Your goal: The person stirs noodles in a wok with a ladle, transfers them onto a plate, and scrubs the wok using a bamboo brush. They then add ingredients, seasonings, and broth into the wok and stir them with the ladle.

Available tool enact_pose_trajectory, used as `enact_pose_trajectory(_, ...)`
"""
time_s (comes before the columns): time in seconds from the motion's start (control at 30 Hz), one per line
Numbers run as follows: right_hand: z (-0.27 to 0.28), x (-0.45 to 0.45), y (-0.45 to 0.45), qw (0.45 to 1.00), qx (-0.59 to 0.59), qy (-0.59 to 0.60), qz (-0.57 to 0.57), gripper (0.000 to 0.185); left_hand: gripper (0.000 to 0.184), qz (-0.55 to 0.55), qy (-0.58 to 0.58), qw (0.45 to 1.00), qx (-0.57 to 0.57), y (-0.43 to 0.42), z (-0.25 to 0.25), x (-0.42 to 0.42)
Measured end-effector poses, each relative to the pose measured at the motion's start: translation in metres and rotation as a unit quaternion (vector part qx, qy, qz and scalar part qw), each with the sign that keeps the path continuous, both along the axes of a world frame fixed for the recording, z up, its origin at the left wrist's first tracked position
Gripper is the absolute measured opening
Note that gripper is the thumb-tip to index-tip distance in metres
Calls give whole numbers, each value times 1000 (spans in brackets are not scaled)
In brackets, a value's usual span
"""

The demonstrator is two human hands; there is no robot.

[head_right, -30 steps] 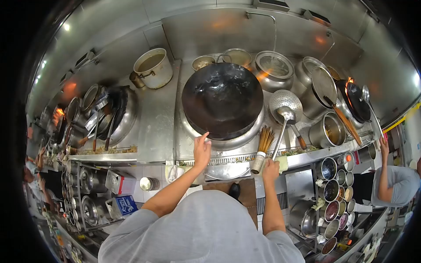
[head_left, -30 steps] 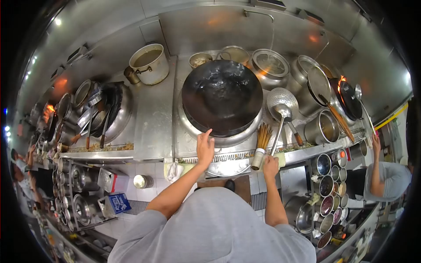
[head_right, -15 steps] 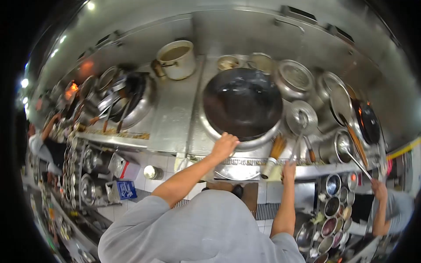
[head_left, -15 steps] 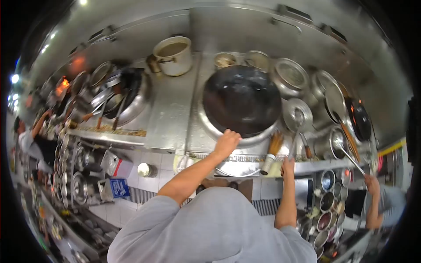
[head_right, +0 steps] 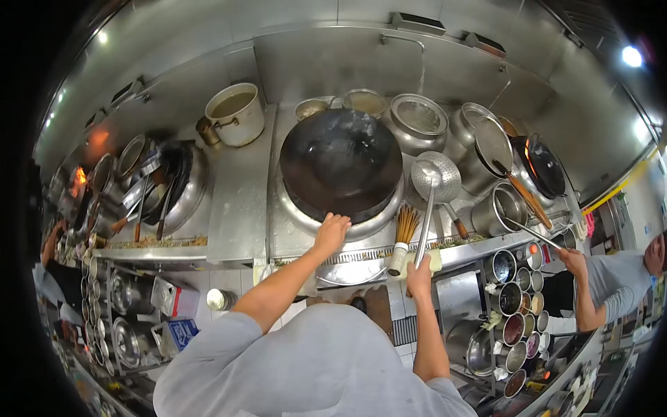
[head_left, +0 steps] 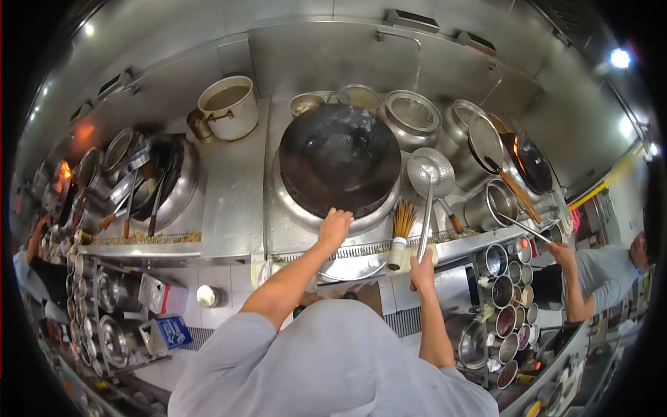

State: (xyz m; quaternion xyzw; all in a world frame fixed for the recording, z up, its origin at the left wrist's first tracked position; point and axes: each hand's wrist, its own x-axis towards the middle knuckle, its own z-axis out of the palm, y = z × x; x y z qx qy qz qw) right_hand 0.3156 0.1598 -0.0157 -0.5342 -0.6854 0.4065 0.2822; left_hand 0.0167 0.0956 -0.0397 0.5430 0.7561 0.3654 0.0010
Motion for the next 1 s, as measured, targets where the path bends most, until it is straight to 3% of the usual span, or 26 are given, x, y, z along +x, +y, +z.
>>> enact_pose_trajectory(0.03, 26, 2, -18, 987, -159, 14, 15, 33, 17, -4, 1, 1000, 7, -4, -1, 1)
enact_pose_trajectory(0.17, 30, 14, -69, 989, -143, 28, 2, 32, 22, 1, 9, 999, -36, -6, -3, -1)
enact_pose_trajectory(0.2, 36, 16, -76, 984, -145, 101, 4, 30, 39, -4, -27, 997, -79, -11, -1, 2)
enact_pose_trajectory(0.23, 40, 17, -82, 974, -142, 174, 5, 29, 39, -17, -27, 996, -78, -17, 1, 5)
enact_pose_trajectory(0.3, 9, 27, -88, 975, -89, 203, -16, 24, 60, -20, 105, 994, -23, -32, -1, 9)
enact_pose_trajectory(0.37, 3, 49, -91, 937, -242, 252, -23, 23, 73, -75, 89, 993, 13, -31, -6, 2)
enact_pose_trajectory(0.43, 12, 80, -101, 930, -315, 187, -1, 27, 78, -132, 58, 989, 21, -33, 10, 4)
enact_pose_trajectory(0.5, 42, 93, -132, 954, -263, 41, -141, 30, 75, -116, 99, 988, 13, -29, -8, 10)
enact_pose_trajectory(0.57, -12, 130, -171, 980, -92, -48, -169, 39, 75, -118, 82, 989, -39, -33, -9, 12)
enact_pose_trajectory(0.7, -38, 176, -275, 941, -161, -130, -269, 42, 79, -134, 121, 983, -21, -42, -28, 6)
enact_pose_trajectory(0.77, -64, 201, -331, 900, -192, -231, -314, 44, 78, -137, 135, 981, -20, -44, -29, 6)
enact_pose_trajectory(0.83, -81, 219, -378, 872, -253, -224, -354, 45, 79, -144, 139, 980, -16, -46, -27, 11)
enact_pose_trajectory(0.9, -251, 278, -439, 899, -184, -258, -302, 39, 79, -101, 146, 984, -12, -47, -29, 14)
enact_pose_trajectory(0.97, -216, 284, -449, 793, -508, -178, -286, 27, 79, -94, 143, 985, -5, -44, -38, 10)
enact_pose_trajectory(1.0, -255, 295, -465, 728, -592, -86, -335, 22, 79, -92, 145, 985, -1, -42, -43, 7)
